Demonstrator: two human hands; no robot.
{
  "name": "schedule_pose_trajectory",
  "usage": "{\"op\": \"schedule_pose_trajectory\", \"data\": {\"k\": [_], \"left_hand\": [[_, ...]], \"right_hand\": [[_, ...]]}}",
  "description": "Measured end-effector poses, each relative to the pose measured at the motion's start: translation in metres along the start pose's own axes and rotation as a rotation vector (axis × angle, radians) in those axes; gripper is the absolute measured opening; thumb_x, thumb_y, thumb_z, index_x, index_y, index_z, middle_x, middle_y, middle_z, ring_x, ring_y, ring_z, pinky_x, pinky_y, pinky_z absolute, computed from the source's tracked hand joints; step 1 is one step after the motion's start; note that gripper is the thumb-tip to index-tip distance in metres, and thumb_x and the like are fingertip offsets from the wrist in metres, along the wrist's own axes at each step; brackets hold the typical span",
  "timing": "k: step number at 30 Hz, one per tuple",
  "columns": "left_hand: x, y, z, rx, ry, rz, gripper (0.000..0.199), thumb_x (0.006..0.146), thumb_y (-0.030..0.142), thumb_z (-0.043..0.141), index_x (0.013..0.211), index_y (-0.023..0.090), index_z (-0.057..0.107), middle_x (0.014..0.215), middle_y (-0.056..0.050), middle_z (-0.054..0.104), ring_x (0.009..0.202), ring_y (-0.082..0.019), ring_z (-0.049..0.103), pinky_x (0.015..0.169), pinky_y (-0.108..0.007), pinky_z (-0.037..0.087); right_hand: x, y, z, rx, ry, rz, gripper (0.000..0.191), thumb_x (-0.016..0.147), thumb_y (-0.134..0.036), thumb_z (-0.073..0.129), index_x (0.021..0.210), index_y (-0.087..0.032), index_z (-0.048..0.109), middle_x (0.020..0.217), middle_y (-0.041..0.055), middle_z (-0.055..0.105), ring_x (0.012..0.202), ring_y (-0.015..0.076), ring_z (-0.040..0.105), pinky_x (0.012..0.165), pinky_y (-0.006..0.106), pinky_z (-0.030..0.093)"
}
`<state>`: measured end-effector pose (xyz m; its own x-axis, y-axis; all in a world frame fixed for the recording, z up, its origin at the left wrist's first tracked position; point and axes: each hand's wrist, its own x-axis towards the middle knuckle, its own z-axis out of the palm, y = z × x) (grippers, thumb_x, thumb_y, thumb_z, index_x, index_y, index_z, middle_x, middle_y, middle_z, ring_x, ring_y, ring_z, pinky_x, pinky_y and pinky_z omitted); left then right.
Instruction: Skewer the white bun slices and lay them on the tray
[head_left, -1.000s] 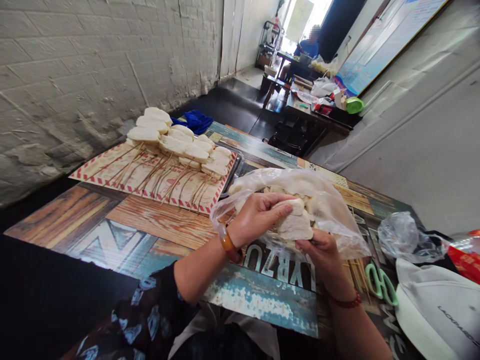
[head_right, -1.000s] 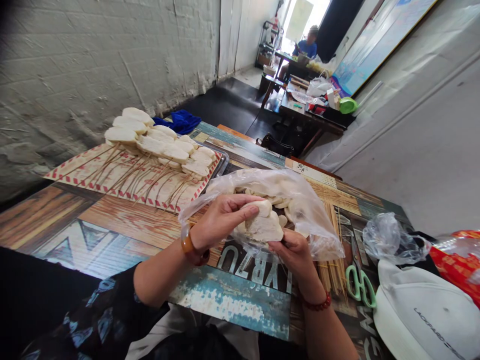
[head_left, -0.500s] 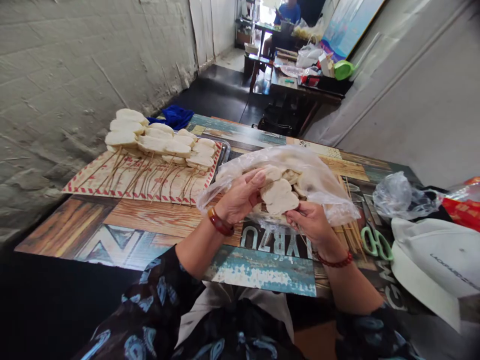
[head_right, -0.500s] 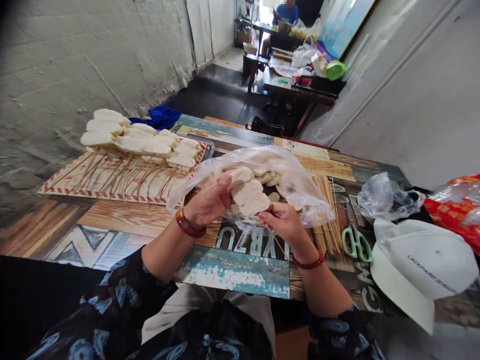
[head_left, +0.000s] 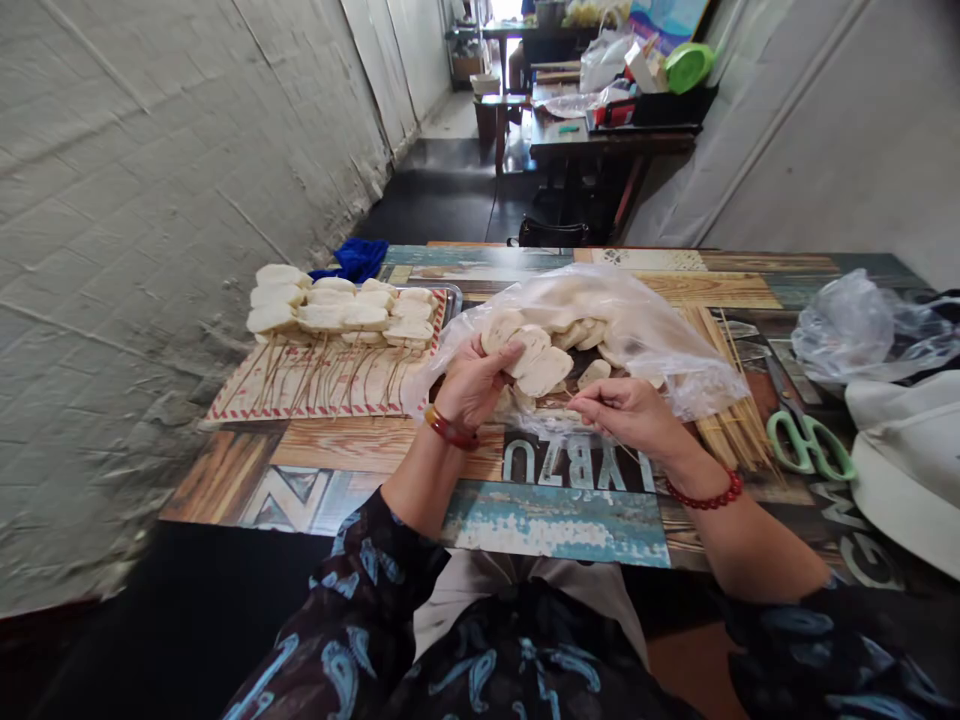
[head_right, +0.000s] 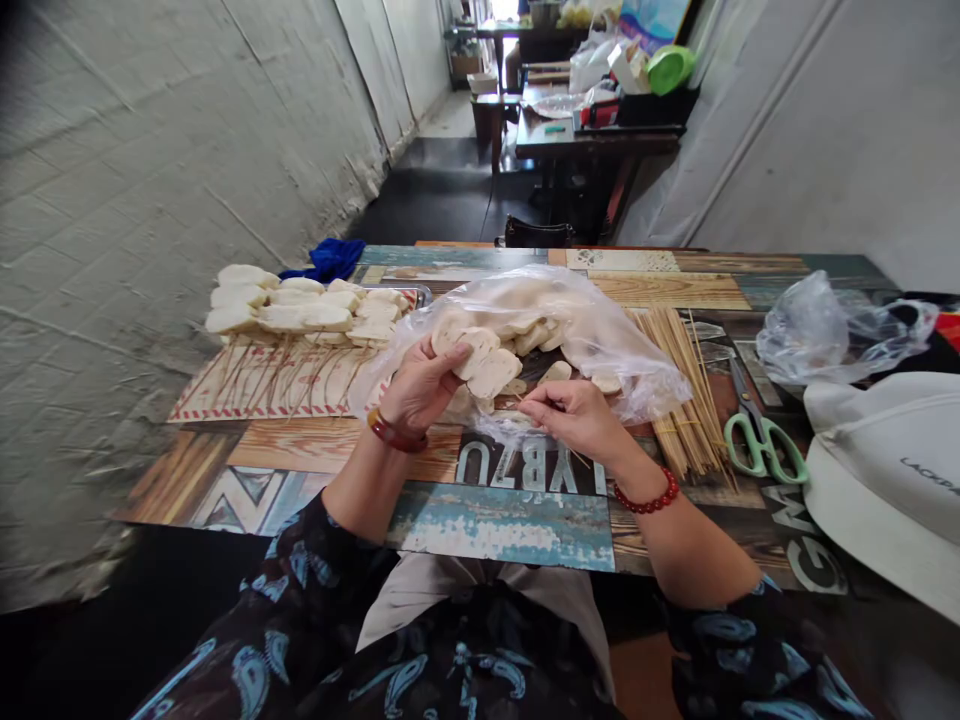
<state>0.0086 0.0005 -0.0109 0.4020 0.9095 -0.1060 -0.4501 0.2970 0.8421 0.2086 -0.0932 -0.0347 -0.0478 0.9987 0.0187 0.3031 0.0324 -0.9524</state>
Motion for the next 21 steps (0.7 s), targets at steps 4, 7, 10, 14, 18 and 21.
{"op": "schedule_pose_trajectory", "data": {"k": [4,7,10,14,18,21], "left_hand": [[-0.0005,-0.0034,0.0012,0.002,-0.038,-0.001,0.036,0.062,0.026,0.091,0.092,0.018,0.072,0.090,-0.004,0.077,0.087,-0.019,0.073,0.082,-0.030,0.059],[-0.0007,-0.0054,0.0016,0.003,-0.050,-0.010,0.036,0.062,0.026,0.091,0.092,0.018,0.073,0.089,-0.003,0.077,0.088,-0.019,0.073,0.081,-0.029,0.058],[-0.0010,-0.0064,0.0022,-0.008,-0.056,-0.010,0.034,0.062,0.025,0.091,0.090,0.016,0.073,0.087,-0.003,0.077,0.082,-0.016,0.072,0.078,-0.025,0.057],[-0.0018,-0.0050,0.0023,-0.014,-0.071,-0.006,0.034,0.063,0.023,0.091,0.091,0.015,0.074,0.087,-0.003,0.078,0.079,-0.015,0.071,0.076,-0.024,0.058],[-0.0013,-0.0008,-0.0001,-0.035,-0.025,-0.016,0.028,0.071,0.030,0.086,0.093,0.017,0.073,0.092,-0.003,0.078,0.085,-0.018,0.073,0.078,-0.027,0.059],[0.0007,0.0005,-0.0019,-0.080,0.045,-0.016,0.027,0.079,0.036,0.080,0.097,0.018,0.072,0.095,-0.004,0.078,0.089,-0.019,0.073,0.080,-0.028,0.059]], "right_hand": [[-0.0003,-0.0021,0.0006,-0.013,0.010,-0.022,0.026,0.085,-0.039,0.068,0.074,-0.017,0.075,0.059,0.0011,0.066,0.046,0.0103,0.051,0.043,0.024,0.037],[-0.0006,-0.0033,0.0017,-0.005,0.020,-0.015,0.024,0.085,-0.038,0.068,0.074,-0.017,0.075,0.059,0.0010,0.066,0.045,0.0100,0.051,0.043,0.024,0.037],[-0.0009,-0.0046,0.0022,0.000,0.026,-0.006,0.025,0.084,-0.039,0.069,0.073,-0.017,0.075,0.058,0.0013,0.066,0.044,0.0098,0.050,0.042,0.024,0.037],[-0.0009,-0.0056,0.0011,-0.019,0.020,-0.024,0.026,0.085,-0.039,0.069,0.073,-0.017,0.074,0.058,0.0014,0.067,0.044,0.0096,0.050,0.043,0.024,0.037],[-0.0002,-0.0034,-0.0002,-0.019,-0.002,-0.030,0.026,0.085,-0.038,0.068,0.074,-0.017,0.075,0.059,0.0018,0.066,0.046,0.0099,0.051,0.043,0.023,0.038],[0.0002,-0.0001,0.0001,-0.012,-0.029,-0.010,0.026,0.086,-0.038,0.068,0.072,-0.017,0.074,0.059,0.0019,0.066,0.047,0.0100,0.052,0.044,0.023,0.039]]}}
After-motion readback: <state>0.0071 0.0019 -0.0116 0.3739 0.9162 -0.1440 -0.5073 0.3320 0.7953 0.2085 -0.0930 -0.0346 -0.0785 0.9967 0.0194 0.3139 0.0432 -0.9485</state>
